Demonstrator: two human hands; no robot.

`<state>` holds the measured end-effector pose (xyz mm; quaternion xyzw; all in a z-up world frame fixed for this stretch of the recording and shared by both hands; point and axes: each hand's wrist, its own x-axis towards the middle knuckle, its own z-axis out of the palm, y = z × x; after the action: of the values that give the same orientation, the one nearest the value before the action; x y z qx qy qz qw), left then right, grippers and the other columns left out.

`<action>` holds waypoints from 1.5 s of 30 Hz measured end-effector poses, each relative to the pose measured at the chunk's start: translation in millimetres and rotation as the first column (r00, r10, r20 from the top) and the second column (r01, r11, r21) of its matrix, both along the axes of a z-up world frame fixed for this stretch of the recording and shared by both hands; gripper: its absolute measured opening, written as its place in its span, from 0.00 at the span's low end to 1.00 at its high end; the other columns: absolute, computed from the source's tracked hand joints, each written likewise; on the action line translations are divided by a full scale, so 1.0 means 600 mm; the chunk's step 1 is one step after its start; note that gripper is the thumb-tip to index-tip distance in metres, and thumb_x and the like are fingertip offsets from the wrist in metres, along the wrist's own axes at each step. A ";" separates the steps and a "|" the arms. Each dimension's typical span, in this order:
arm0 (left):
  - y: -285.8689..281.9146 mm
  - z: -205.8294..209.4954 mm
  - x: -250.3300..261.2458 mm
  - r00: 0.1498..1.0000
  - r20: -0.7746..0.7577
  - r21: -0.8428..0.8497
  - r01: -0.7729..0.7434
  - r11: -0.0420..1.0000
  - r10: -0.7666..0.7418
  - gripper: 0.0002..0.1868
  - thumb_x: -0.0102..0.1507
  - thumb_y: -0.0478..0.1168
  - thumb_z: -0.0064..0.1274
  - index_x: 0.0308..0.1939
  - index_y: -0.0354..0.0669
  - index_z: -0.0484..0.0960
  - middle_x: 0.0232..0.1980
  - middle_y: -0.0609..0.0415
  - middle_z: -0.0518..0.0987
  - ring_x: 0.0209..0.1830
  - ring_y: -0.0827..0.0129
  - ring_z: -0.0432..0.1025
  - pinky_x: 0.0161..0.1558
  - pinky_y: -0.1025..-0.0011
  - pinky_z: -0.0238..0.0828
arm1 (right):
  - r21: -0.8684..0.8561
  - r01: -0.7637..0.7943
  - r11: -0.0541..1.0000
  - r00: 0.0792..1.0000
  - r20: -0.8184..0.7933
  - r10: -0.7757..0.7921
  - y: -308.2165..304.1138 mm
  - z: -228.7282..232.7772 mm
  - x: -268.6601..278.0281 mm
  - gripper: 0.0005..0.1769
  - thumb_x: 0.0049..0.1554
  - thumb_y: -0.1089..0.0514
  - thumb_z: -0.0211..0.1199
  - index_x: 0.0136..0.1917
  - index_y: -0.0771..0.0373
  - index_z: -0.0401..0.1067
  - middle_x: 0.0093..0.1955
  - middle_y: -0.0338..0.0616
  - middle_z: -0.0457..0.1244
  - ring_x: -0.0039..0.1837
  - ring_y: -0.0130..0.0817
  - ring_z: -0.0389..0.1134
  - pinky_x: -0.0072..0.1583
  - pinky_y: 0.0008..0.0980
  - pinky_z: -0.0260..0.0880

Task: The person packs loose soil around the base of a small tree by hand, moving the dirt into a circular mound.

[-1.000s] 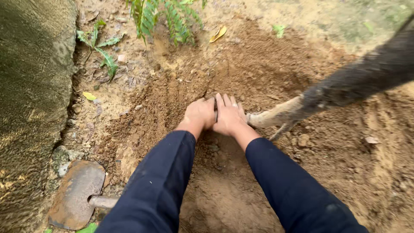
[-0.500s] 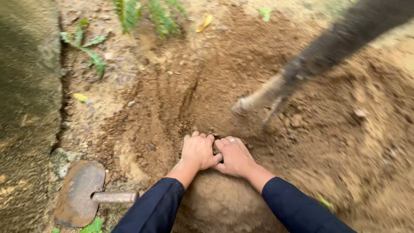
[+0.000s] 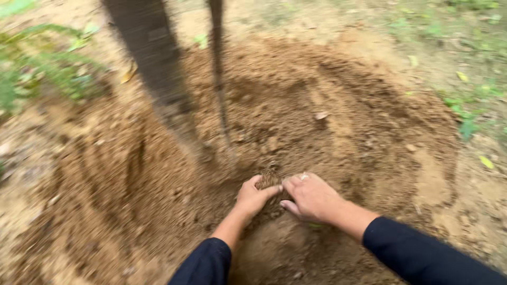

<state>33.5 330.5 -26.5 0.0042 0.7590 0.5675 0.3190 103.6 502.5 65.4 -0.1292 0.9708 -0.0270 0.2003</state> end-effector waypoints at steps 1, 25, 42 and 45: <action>0.037 0.001 0.002 0.996 0.011 0.059 -0.093 0.994 0.092 0.30 0.50 0.51 0.68 0.53 0.41 0.84 0.47 0.51 0.88 0.45 0.68 0.81 0.50 0.68 0.75 | -0.020 -0.070 0.997 0.991 -0.115 0.067 0.029 0.011 -0.001 0.32 0.59 0.38 0.57 0.64 0.66 0.65 0.60 0.54 0.64 0.65 0.53 0.65 0.66 0.50 0.62; 0.551 0.213 -0.227 0.581 -0.351 -0.820 0.188 0.541 -0.734 0.36 0.64 0.46 0.49 0.75 0.42 0.61 0.80 0.47 0.55 0.82 0.51 0.44 0.77 0.49 0.37 | 0.047 0.464 0.885 0.870 0.164 -0.465 0.523 0.008 -0.270 0.50 0.56 0.41 0.68 0.83 0.33 0.43 0.87 0.39 0.37 0.85 0.51 0.36 0.80 0.54 0.39; 0.634 0.027 -0.280 0.418 -0.086 -0.979 0.132 0.155 -0.904 0.34 0.69 0.44 0.37 0.74 0.22 0.57 0.79 0.27 0.53 0.81 0.41 0.47 0.77 0.50 0.36 | 0.027 0.492 0.870 0.856 0.169 -0.489 0.523 -0.044 -0.279 0.41 0.62 0.59 0.52 0.83 0.33 0.46 0.87 0.40 0.37 0.85 0.53 0.37 0.79 0.58 0.40; 0.646 0.008 -0.279 0.452 -0.094 -0.973 0.146 0.178 -0.887 0.33 0.69 0.44 0.36 0.73 0.21 0.59 0.78 0.26 0.54 0.80 0.37 0.47 0.76 0.46 0.36 | 0.079 0.511 0.856 0.826 0.231 -0.514 0.520 -0.048 -0.290 0.38 0.63 0.57 0.47 0.83 0.34 0.45 0.87 0.38 0.35 0.85 0.53 0.36 0.78 0.59 0.39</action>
<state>-133.7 718.3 -21.9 0.3313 0.9204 -0.1298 0.1618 -70.5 814.4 36.5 0.1415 0.9378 -0.0889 0.3043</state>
